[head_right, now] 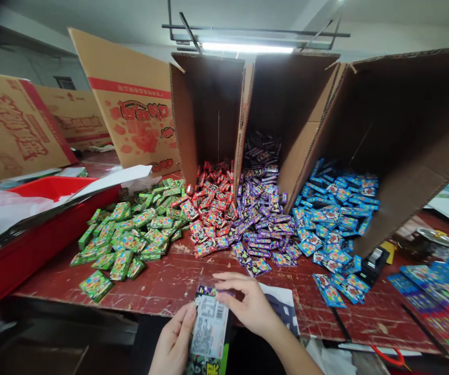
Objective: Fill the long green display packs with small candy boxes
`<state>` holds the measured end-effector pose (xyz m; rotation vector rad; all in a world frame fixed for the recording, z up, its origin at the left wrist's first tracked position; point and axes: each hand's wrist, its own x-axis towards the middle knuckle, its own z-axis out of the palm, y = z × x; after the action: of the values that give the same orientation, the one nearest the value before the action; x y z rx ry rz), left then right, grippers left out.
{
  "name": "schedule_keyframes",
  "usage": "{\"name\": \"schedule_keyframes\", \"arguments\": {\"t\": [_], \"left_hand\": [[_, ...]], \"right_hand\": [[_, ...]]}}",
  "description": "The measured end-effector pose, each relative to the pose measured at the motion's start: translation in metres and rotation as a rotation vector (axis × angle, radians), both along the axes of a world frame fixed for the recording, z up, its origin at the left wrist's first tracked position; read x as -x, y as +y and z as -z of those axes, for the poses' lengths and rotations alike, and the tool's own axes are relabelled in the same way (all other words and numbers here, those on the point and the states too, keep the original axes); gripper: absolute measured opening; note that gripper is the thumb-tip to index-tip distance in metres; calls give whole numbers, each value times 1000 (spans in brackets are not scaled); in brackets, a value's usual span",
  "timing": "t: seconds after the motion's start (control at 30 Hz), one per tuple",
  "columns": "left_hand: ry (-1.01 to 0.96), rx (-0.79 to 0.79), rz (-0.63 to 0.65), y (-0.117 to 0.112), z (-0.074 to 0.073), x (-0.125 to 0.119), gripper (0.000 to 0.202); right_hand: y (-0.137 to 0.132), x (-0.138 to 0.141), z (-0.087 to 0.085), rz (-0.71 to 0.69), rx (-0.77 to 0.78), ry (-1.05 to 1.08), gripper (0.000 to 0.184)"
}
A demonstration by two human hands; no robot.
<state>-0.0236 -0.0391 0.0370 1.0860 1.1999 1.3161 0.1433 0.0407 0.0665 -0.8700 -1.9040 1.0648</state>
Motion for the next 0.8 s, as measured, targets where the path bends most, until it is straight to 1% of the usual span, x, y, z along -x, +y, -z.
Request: {"name": "schedule_keyframes", "arguments": {"t": [0.07, 0.17, 0.2, 0.23, 0.27, 0.33, 0.37, 0.43, 0.47, 0.53, 0.57, 0.63, 0.7, 0.8], "left_hand": [[7, -6, -6, 0, 4, 0, 38], [18, 10, -12, -1, 9, 3, 40], [15, 24, -21, -1, 11, 6, 41], [5, 42, -40, 0, 14, 10, 42], [-11, 64, -71, 1, 18, 13, 44], [-47, 119, -165, 3, 27, 22, 48], [-57, 146, -220, 4, 32, 26, 50], [-51, 176, -320, 6, 42, 34, 55], [-46, 182, -346, 6, 45, 37, 56], [-53, 183, -358, 7, 49, 43, 57], [-63, 182, -353, 7, 49, 45, 57], [-83, 180, -339, 6, 46, 48, 57], [-95, 174, -331, 5, 42, 48, 56], [-113, 161, -307, 5, 34, 42, 53]], "right_hand": [[-2, 0, 2, -10, 56, 46, 12], [4, 6, 7, -117, 100, 21, 27], [10, 11, 11, -122, 136, 28, 32], [19, 17, 15, -76, 190, 51, 36], [30, 25, 22, 18, 249, 88, 39], [57, 47, 39, 281, 365, 169, 45], [71, 59, 48, 370, 406, 186, 47], [95, 85, 66, 461, 450, 200, 48], [105, 97, 74, 494, 458, 216, 49], [116, 112, 84, 554, 451, 268, 50], [118, 115, 86, 574, 439, 300, 50], [115, 109, 86, 578, 405, 362, 48], [105, 91, 80, 539, 370, 413, 47], [81, 58, 59, 432, 340, 436, 55]]}}
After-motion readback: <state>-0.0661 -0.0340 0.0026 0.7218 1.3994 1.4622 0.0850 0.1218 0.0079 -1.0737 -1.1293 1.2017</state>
